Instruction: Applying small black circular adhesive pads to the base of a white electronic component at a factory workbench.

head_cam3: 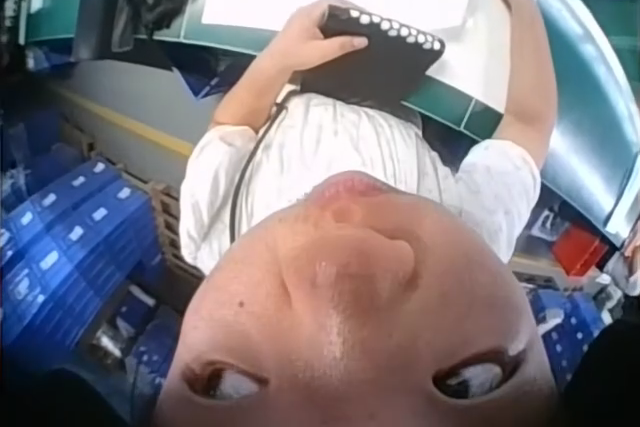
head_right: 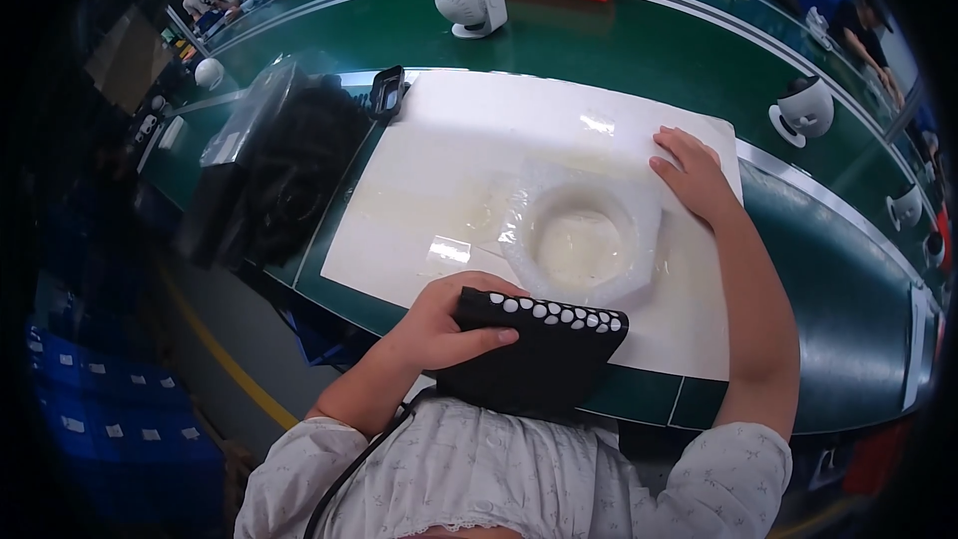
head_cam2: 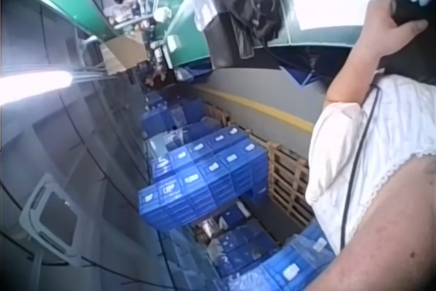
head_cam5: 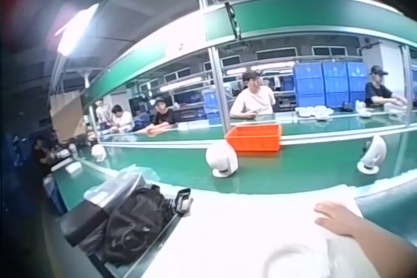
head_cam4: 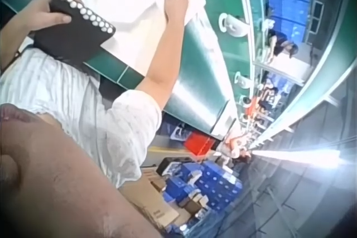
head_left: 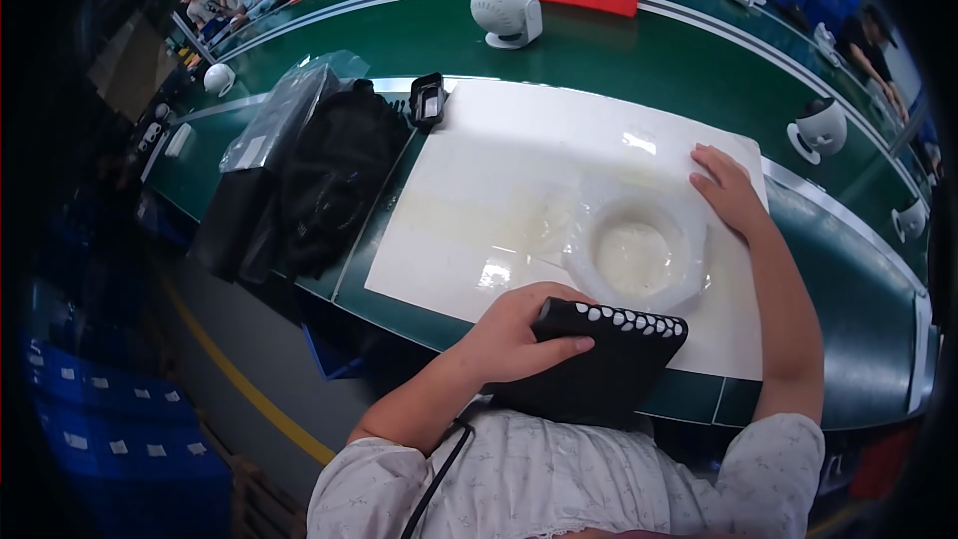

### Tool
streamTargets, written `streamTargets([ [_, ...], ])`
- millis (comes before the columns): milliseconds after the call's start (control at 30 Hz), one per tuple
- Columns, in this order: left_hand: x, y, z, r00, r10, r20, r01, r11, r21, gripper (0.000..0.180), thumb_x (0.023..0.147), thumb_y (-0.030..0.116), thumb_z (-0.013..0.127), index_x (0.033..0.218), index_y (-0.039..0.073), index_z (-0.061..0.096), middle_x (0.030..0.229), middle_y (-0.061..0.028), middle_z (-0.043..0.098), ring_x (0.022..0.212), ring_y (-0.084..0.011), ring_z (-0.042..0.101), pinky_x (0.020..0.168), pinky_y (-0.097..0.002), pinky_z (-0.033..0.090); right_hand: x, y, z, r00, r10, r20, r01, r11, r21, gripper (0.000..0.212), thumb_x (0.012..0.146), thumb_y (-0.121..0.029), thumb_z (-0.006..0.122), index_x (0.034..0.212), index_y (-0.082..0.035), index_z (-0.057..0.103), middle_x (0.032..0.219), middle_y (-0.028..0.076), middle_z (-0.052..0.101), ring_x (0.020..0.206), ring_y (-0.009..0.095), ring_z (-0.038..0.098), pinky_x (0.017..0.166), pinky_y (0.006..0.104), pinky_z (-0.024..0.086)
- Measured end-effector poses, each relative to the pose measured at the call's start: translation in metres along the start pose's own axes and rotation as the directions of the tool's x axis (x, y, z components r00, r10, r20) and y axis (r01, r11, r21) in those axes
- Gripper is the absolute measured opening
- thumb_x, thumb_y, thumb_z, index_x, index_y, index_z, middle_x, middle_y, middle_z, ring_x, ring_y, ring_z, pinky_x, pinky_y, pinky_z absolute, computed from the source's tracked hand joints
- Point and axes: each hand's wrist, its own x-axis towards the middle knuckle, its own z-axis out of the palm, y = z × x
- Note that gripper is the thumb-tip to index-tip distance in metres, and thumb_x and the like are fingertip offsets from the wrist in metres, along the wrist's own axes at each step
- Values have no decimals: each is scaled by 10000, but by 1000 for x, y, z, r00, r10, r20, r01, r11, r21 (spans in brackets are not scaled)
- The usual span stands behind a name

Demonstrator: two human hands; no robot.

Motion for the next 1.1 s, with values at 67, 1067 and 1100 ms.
streamTargets([
  [67,0,0,-1,1000,6,8,-6,1000,15,312,688,87,666,972,28,552,888,-105,577,822,-180,569,729,-264,441,1,1,1,1000,3,8,-3,1000,5,349,795,-194,536,1114,-53,514,1235,117,436,1175,258,360,999,324,247],
  [1067,1,2,0,1000,-3,12,2,997,83,313,680,41,652,980,26,563,901,-91,589,846,-164,568,751,-259,437,1,1,2,1000,12,-16,-10,998,66,341,804,-223,536,1103,-61,520,1227,106,445,1165,261,365,992,339,249],
  [1100,1,3,0,1000,-21,13,20,997,78,312,680,42,652,979,25,563,903,-93,589,847,-165,568,751,-260,437,1,2,2,1000,11,-18,-9,998,59,344,804,-227,536,1106,-62,518,1228,105,444,1167,260,363,992,340,248],
])
